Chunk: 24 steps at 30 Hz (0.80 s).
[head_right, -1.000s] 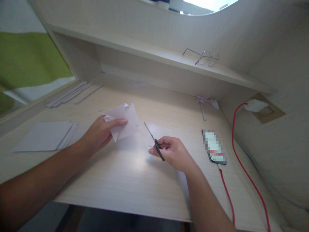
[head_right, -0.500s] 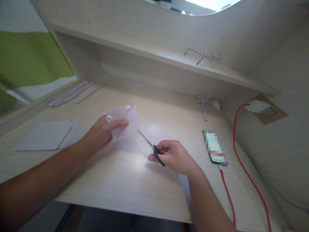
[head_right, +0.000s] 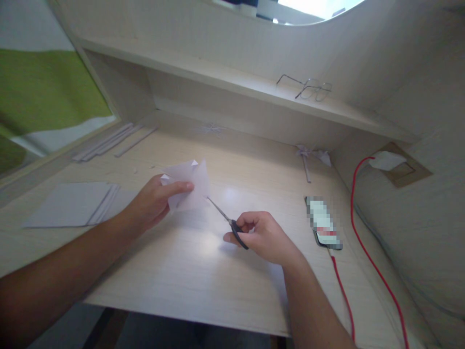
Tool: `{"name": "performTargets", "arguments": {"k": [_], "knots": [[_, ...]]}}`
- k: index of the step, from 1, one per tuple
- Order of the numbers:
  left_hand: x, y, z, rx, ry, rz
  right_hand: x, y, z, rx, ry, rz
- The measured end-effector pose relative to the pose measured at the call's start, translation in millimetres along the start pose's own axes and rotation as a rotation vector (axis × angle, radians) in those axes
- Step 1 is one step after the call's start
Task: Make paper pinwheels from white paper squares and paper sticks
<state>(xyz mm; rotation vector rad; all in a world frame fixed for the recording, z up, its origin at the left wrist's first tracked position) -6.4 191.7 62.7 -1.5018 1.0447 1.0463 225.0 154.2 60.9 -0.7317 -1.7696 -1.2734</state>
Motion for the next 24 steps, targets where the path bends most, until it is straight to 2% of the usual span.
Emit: {"name": "performTargets", "arguments": {"k": [18, 24], "knots": [[-1, 1.3, -1, 0.002, -0.019, -0.005, -1, -3, -1, 0.034, -0.017, 0.0], [1, 6.6, 3, -0.05, -0.053, 0.021, -21, 2, 3, 0.088, -0.082, -0.102]]}}
Point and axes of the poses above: each hand's wrist, its own z-axis towards the middle knuckle, its own y-axis out of the back of the hand, x = y × z, the point moved 6 cm from there along z, towards the middle knuckle, and after that the axes turned 10 degrees about -x, right-handed, at the moved point
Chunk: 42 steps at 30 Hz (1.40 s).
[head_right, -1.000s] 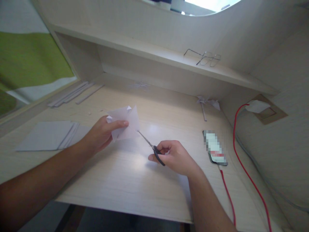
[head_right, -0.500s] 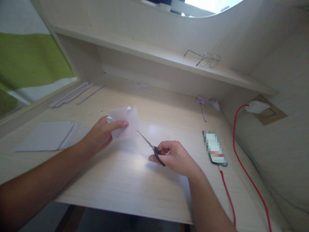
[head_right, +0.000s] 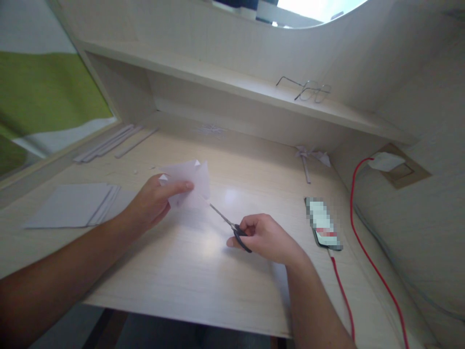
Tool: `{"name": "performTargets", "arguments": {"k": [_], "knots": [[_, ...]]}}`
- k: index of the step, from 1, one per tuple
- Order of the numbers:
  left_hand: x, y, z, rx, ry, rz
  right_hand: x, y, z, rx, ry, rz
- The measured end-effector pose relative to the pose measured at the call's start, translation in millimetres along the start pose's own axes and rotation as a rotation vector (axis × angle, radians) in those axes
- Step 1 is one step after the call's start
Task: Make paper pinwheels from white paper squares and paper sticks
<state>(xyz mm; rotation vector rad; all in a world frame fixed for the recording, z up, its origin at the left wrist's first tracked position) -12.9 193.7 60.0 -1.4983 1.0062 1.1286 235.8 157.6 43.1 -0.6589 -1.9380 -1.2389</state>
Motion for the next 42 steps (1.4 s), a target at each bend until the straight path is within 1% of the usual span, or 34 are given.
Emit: {"name": "performTargets", "arguments": {"k": [1, 2, 3, 4, 5, 6, 7, 8, 10, 12, 15, 17, 21, 23, 25, 30, 33, 35, 37, 39, 40, 42], "knots": [[-1, 0.7, 0, -0.01, -0.003, 0.019, -2, 3, 2, -0.028, -0.008, -0.005], [-1, 0.7, 0, -0.013, 0.0, 0.057, -2, 8, 3, -0.095, -0.006, 0.017], [-2, -0.3, -1, -0.001, 0.008, 0.116, 0, 15, 5, -0.197, 0.008, 0.067], [-2, -2.5, -3, 0.03, 0.022, 0.194, 3, 21, 5, -0.314, 0.036, 0.137], [0, -6.0, -6, 0.085, 0.039, 0.282, 8, 26, 4, -0.42, 0.078, 0.213], [2, -10.5, -9, 0.161, 0.058, 0.369, 13, 29, 2, -0.498, 0.131, 0.285], [5, -15.4, -13, 0.249, 0.073, 0.445, 17, 28, 0, -0.527, 0.185, 0.344], [8, -20.1, -18, 0.339, 0.084, 0.503, 22, 24, -1, -0.518, 0.232, 0.389], [16, -26.9, -26, 0.488, 0.1, 0.574, 28, 13, -2, -0.449, 0.288, 0.425], [22, -29.7, -30, 0.575, 0.098, 0.608, 29, 4, -3, -0.416, 0.297, 0.399], [26, -30.9, -29, 0.631, 0.072, 0.591, 26, 0, -2, -0.451, 0.27, 0.357], [25, -30.1, -26, 0.608, 0.075, 0.541, 25, 0, -2, -0.486, 0.256, 0.369], [20, -22.8, -16, 0.412, 0.115, 0.457, 23, 3, -1, -0.543, 0.208, 0.387], [18, -20.2, -14, 0.349, 0.112, 0.45, 21, 4, 0, -0.553, 0.165, 0.394], [19, -19.7, -15, 0.339, 0.122, 0.458, 19, 4, 0, -0.548, 0.135, 0.414], [22, -22.8, -20, 0.411, 0.166, 0.484, 18, 2, 2, -0.511, 0.16, 0.435], [20, -22.4, -18, 0.382, 0.152, 0.473, 18, 2, 2, -0.526, 0.183, 0.426], [18, -21.6, -15, 0.337, 0.123, 0.404, 18, 3, 1, -0.557, 0.199, 0.428], [17, -21.6, -12, 0.305, 0.099, 0.258, 19, 5, 0, -0.606, 0.217, 0.43], [18, -23.0, -11, 0.305, 0.101, 0.102, 20, 6, -2, -0.67, 0.228, 0.445], [20, -24.3, -12, 0.316, 0.113, 0.06, 21, 6, -3, -0.7, 0.23, 0.458], [26, -26.9, -15, 0.337, 0.136, 0.076, 22, 3, -5, -0.739, 0.234, 0.482]]}}
Point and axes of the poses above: each hand's wrist, its own z-axis towards the middle knuckle, its own y-axis out of the back of the hand, x = y × z, the point moved 6 cm from there along z, towards the middle knuckle, and after that the axes turned 10 degrees about -x, right-handed, at the moved point
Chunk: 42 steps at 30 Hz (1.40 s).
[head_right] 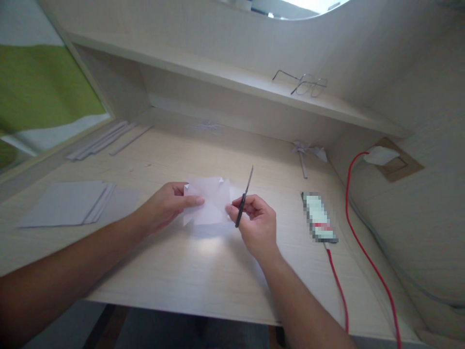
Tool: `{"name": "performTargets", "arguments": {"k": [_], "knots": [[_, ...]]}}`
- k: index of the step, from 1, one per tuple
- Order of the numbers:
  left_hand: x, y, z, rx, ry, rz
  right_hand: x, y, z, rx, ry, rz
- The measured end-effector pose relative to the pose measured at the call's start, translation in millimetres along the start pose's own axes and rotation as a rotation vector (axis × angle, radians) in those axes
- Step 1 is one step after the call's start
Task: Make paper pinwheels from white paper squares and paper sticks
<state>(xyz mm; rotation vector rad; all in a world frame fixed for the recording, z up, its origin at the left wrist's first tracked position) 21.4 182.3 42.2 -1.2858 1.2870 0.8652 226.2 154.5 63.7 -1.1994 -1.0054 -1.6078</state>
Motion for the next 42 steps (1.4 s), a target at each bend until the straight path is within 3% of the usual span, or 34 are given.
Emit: {"name": "performTargets", "arguments": {"k": [4, 8, 13, 16, 42], "knots": [[6, -3.4, -3, -0.023, 0.014, 0.107, -3, -9, -7, 0.035, -0.016, 0.021], [5, 2.6, -1, -0.088, 0.027, 0.047, -7, -11, -3, 0.133, -0.086, -0.02], [-17, 17.9, 1, -0.237, -0.077, -0.164, -8, -10, 0, 0.517, -0.199, -0.236], [-28, 23.8, 0, -0.3, -0.137, -0.241, -9, -8, -3, 0.644, -0.231, -0.303], [-28, 24.7, 1, -0.319, -0.162, -0.154, -8, -9, -6, 0.677, -0.179, -0.339]]}}
Point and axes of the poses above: each hand's wrist, its own z-axis towards the middle knuckle, its own y-axis out of the back of the hand, x = y × z, the point moved 6 cm from there along z, towards the middle knuckle, and after that the axes turned 10 degrees about -x, right-handed, at the moved point
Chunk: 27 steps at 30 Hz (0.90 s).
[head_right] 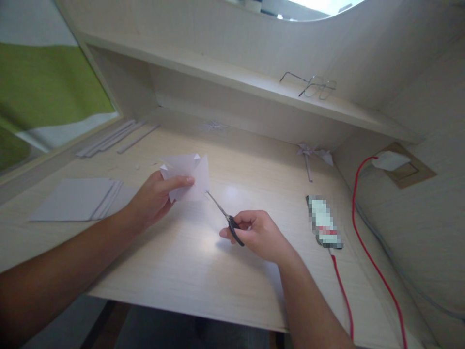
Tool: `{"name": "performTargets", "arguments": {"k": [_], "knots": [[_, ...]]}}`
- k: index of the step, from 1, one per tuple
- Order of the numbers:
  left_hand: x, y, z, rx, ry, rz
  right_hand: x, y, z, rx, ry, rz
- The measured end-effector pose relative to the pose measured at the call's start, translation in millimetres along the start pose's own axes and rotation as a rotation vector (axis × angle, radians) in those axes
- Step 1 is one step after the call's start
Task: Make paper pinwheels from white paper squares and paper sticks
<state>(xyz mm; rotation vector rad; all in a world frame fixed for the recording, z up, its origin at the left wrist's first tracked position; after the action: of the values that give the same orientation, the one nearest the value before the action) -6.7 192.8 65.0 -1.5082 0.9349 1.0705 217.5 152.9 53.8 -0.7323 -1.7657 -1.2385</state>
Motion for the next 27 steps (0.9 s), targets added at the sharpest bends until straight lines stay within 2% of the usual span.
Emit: {"name": "performTargets", "arguments": {"k": [16, 23, 27], "knots": [[3, 1.7, 1, -0.011, 0.022, -0.005, 0, 1, 0, -0.019, -0.022, 0.006], [4, 2.9, 1, -0.036, 0.049, 0.0, -6, 1, -1, 0.015, -0.024, -0.04], [5, 8.8, 6, -0.078, 0.003, 0.009, -15, 10, 3, 0.027, -0.01, -0.14]]}}
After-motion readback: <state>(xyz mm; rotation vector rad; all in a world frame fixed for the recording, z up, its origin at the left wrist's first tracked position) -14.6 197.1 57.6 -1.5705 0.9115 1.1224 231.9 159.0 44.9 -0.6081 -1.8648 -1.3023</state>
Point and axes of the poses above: each hand's wrist, its own z-axis towards the middle knuckle, its own y-axis out of the back of the hand, x = y × z, the point moved 6 cm from there along z, towards the middle knuckle, and after that the axes turned 10 degrees about -x, right-handed, at the moved point
